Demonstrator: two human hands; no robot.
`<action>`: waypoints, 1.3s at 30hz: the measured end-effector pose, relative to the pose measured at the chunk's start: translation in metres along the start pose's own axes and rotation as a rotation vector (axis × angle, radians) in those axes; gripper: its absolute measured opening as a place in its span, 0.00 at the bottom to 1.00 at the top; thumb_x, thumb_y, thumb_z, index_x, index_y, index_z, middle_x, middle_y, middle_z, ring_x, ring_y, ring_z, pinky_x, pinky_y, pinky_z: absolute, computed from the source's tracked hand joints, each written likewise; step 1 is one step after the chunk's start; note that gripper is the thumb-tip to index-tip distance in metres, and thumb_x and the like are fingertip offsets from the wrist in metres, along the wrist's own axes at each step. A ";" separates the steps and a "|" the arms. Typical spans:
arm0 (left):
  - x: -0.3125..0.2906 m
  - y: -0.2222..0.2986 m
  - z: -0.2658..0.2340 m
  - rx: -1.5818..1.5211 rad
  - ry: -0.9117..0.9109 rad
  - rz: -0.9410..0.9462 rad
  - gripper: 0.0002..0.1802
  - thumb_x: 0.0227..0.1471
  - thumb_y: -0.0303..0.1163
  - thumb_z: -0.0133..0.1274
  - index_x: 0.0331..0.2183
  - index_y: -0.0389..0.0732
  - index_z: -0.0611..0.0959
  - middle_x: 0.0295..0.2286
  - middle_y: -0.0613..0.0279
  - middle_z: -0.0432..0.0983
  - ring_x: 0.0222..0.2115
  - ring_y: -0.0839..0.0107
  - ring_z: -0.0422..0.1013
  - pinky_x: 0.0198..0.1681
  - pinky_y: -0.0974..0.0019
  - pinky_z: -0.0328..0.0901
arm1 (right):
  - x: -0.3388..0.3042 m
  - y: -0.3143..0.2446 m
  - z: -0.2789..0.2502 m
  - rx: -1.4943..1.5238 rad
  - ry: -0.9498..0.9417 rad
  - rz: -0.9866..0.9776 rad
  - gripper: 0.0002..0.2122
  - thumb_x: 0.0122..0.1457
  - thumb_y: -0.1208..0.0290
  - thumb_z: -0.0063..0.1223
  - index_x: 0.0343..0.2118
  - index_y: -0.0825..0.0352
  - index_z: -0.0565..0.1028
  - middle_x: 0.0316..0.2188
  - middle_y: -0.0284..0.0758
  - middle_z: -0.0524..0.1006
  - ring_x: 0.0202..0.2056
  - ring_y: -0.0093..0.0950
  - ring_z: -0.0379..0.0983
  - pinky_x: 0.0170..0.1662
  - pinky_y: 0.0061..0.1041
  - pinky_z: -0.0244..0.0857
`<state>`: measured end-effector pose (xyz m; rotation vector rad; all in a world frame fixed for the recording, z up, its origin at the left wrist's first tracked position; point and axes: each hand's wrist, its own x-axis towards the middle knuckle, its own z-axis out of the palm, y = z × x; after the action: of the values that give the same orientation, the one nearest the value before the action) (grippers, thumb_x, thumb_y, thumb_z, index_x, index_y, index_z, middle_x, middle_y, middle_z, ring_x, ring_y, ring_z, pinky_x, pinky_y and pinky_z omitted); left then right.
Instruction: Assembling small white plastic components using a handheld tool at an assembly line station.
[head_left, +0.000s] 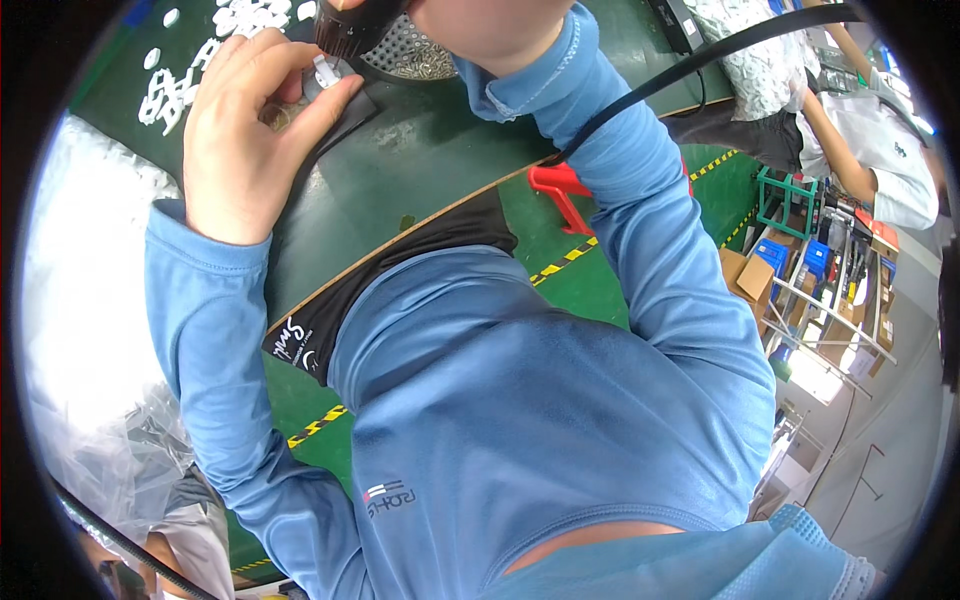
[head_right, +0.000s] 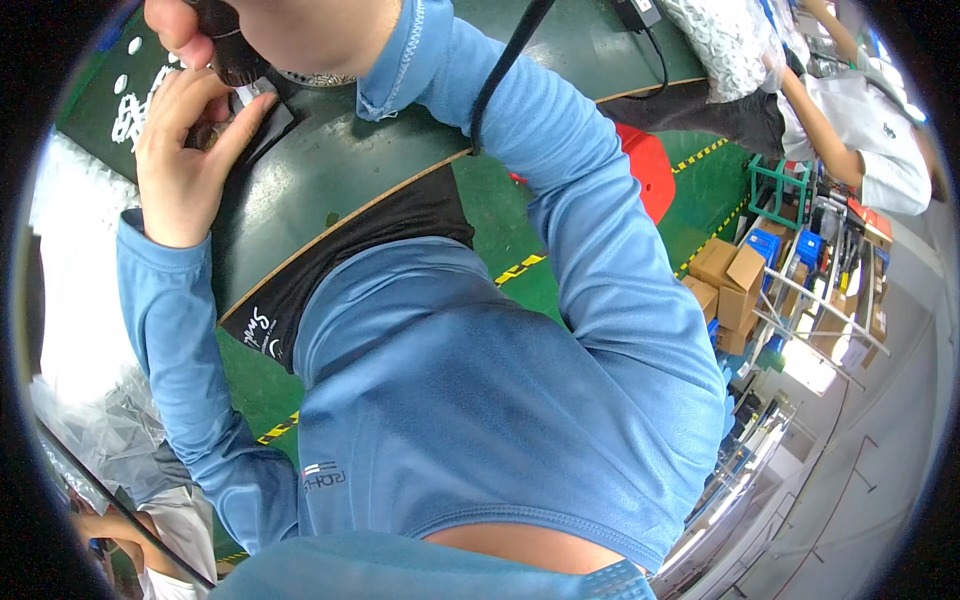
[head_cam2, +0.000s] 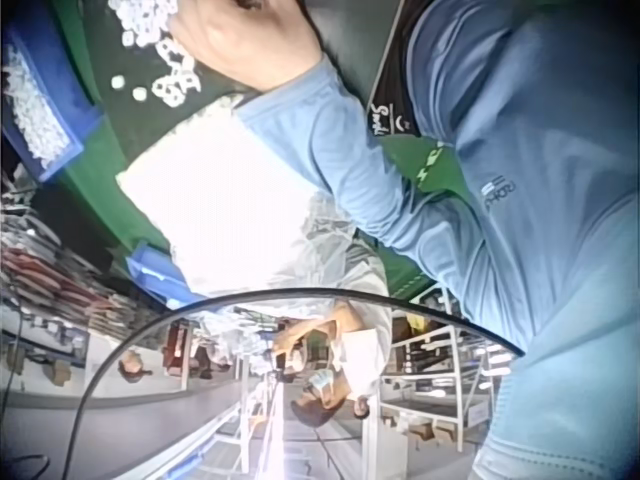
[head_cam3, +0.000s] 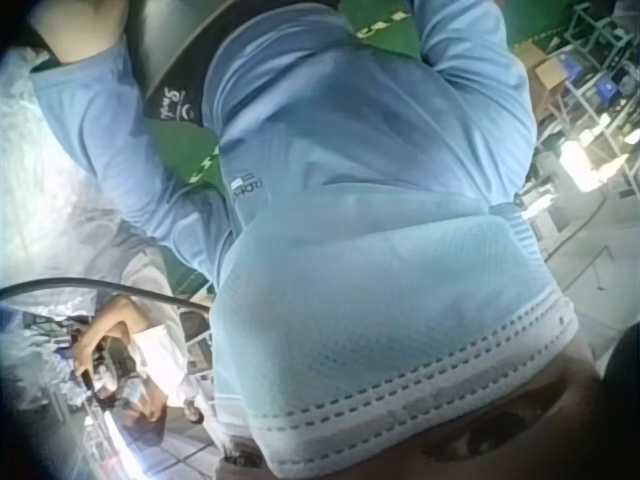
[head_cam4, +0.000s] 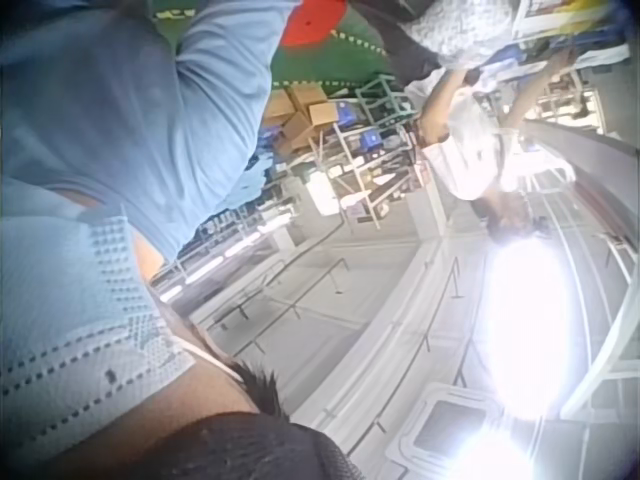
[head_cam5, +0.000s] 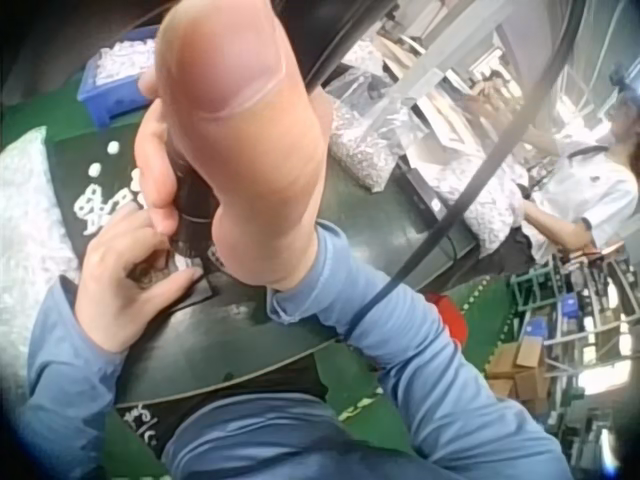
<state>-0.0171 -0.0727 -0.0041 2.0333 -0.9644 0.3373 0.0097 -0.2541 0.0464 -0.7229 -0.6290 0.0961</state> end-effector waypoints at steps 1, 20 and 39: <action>0.000 0.000 0.000 0.006 -0.003 0.002 0.15 0.43 0.28 0.70 0.31 0.35 0.81 0.22 0.60 0.64 0.26 0.63 0.63 0.31 0.61 0.61 | -0.001 0.001 0.001 0.034 -0.005 0.017 0.29 0.65 0.43 0.49 0.41 0.73 0.73 0.19 0.37 0.74 0.18 0.22 0.69 0.21 0.19 0.62; 0.002 0.002 0.004 -0.002 0.033 -0.030 0.15 0.43 0.30 0.70 0.29 0.35 0.80 0.23 0.60 0.66 0.26 0.63 0.64 0.31 0.60 0.61 | -0.003 0.000 0.005 -0.427 -0.079 0.174 0.44 0.59 0.24 0.32 0.51 0.71 0.66 0.24 0.43 0.74 0.21 0.29 0.70 0.26 0.21 0.67; 0.001 -0.001 0.000 0.024 -0.042 -0.004 0.14 0.45 0.25 0.70 0.35 0.34 0.84 0.22 0.65 0.65 0.25 0.72 0.62 0.28 0.68 0.59 | -0.010 -0.015 0.004 -0.492 0.081 -0.156 0.31 0.61 0.41 0.55 0.43 0.75 0.71 0.18 0.38 0.74 0.16 0.21 0.68 0.21 0.18 0.61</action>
<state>-0.0159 -0.0730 -0.0043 2.0711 -0.9861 0.3059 -0.0026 -0.2655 0.0532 -1.1417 -0.6350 -0.2399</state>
